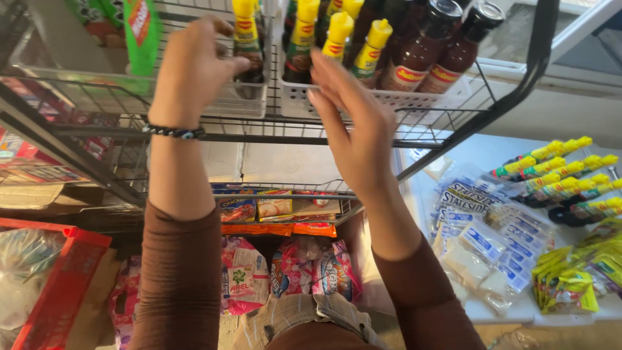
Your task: Organizing and stocking condiment bottles and small grocery packets from a staging table onto metal shelves.
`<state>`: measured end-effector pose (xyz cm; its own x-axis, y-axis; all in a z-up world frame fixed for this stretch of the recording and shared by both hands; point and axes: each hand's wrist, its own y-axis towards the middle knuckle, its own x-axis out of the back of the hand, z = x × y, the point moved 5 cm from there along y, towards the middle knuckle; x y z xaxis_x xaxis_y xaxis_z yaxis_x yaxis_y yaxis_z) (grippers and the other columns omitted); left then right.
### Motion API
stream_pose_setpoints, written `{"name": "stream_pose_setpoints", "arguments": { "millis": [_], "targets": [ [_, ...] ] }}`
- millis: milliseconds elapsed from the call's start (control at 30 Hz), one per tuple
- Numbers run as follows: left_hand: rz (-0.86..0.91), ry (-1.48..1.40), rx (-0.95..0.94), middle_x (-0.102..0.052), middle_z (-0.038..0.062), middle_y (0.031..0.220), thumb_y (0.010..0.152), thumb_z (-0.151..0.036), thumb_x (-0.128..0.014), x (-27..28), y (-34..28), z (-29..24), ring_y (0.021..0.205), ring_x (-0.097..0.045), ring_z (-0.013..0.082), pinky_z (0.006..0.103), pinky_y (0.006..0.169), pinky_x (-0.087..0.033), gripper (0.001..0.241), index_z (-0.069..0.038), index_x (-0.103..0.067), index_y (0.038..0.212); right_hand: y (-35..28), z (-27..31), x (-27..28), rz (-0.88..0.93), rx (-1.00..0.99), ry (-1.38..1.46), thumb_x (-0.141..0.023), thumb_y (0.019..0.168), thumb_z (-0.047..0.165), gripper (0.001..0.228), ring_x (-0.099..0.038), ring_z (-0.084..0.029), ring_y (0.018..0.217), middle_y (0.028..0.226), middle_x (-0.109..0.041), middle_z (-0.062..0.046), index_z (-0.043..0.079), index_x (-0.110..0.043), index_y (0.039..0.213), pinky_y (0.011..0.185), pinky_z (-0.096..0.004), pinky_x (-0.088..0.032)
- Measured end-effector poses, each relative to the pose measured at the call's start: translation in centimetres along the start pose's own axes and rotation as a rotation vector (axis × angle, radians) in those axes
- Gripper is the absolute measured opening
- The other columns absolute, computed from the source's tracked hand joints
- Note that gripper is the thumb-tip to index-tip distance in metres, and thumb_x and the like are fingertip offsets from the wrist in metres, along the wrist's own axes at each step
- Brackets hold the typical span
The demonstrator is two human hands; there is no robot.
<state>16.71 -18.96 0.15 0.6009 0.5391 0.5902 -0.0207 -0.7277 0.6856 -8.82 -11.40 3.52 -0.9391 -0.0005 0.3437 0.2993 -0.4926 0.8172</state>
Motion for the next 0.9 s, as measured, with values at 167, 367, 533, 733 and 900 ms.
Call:
{"name": "stream_pose_setpoints", "arguments": {
  "millis": [167, 367, 533, 733, 900],
  "targets": [
    [-0.315, 0.097, -0.328, -0.073, 0.024, 0.118, 0.092, 0.007, -0.08, 4.1, -1.4, -8.0, 0.095, -0.072, 0.0288, 0.0344, 0.078, -0.058, 0.04, 0.007, -0.062, 0.128, -9.1, -0.3, 7.2, -0.125, -0.216, -0.116, -0.072, 0.1, -0.005, 0.025, -0.073, -0.015, 0.108, 0.118, -0.076, -0.011, 0.0, -0.07, 0.124, 0.097, -0.026, -0.058],
    [-0.338, -0.229, -0.199, -0.071, 0.013, 0.127, 0.112, 0.007, -0.056, 0.7, -7.2, -13.7, 0.114, -0.074, 0.0193, 0.0288, 0.1, -0.061, 0.024, -0.002, -0.062, 0.134, -22.1, -7.5, 15.0, -0.313, -0.776, -0.023, -0.078, 0.09, -0.001, 0.012, -0.065, -0.008, 0.066, 0.082, -0.073, -0.004, -0.001, -0.077, 0.101, 0.06, -0.022, -0.053],
    [-0.097, -0.266, -0.145, -0.073, 0.013, 0.123, 0.101, 0.002, -0.076, -8.2, -11.2, -24.3, 0.111, -0.074, 0.0251, 0.0325, 0.096, -0.058, 0.031, -0.002, -0.066, 0.131, -29.4, -9.7, 22.2, -0.48, -0.906, -0.071, -0.075, 0.095, 0.005, 0.006, -0.063, -0.006, 0.063, 0.076, -0.072, -0.003, 0.0, -0.078, 0.097, 0.056, -0.021, -0.049],
    [0.293, -0.606, -0.085, -0.075, 0.011, 0.109, 0.088, -0.006, -0.08, -20.6, -15.2, -32.1, 0.093, -0.074, 0.027, 0.0359, 0.078, -0.058, 0.037, -0.006, -0.068, 0.124, -33.5, -11.4, 30.2, -0.62, -0.968, -0.165, -0.074, 0.094, 0.005, 0.011, -0.062, -0.006, 0.062, 0.08, -0.072, -0.003, 0.0, -0.075, 0.103, 0.057, -0.021, -0.05],
    [0.486, -0.656, -0.135, -0.075, 0.013, 0.105, 0.091, -0.015, -0.076, -27.9, -18.3, -37.0, 0.091, -0.072, 0.0331, 0.0416, 0.077, -0.056, 0.033, -0.007, -0.069, 0.122, -35.2, -14.5, 37.5, -0.629, -0.808, -0.243, -0.071, 0.101, 0.005, 0.011, -0.067, -0.008, 0.079, 0.091, -0.073, -0.004, -0.002, -0.076, 0.109, 0.073, -0.022, -0.056]
  ]
}}
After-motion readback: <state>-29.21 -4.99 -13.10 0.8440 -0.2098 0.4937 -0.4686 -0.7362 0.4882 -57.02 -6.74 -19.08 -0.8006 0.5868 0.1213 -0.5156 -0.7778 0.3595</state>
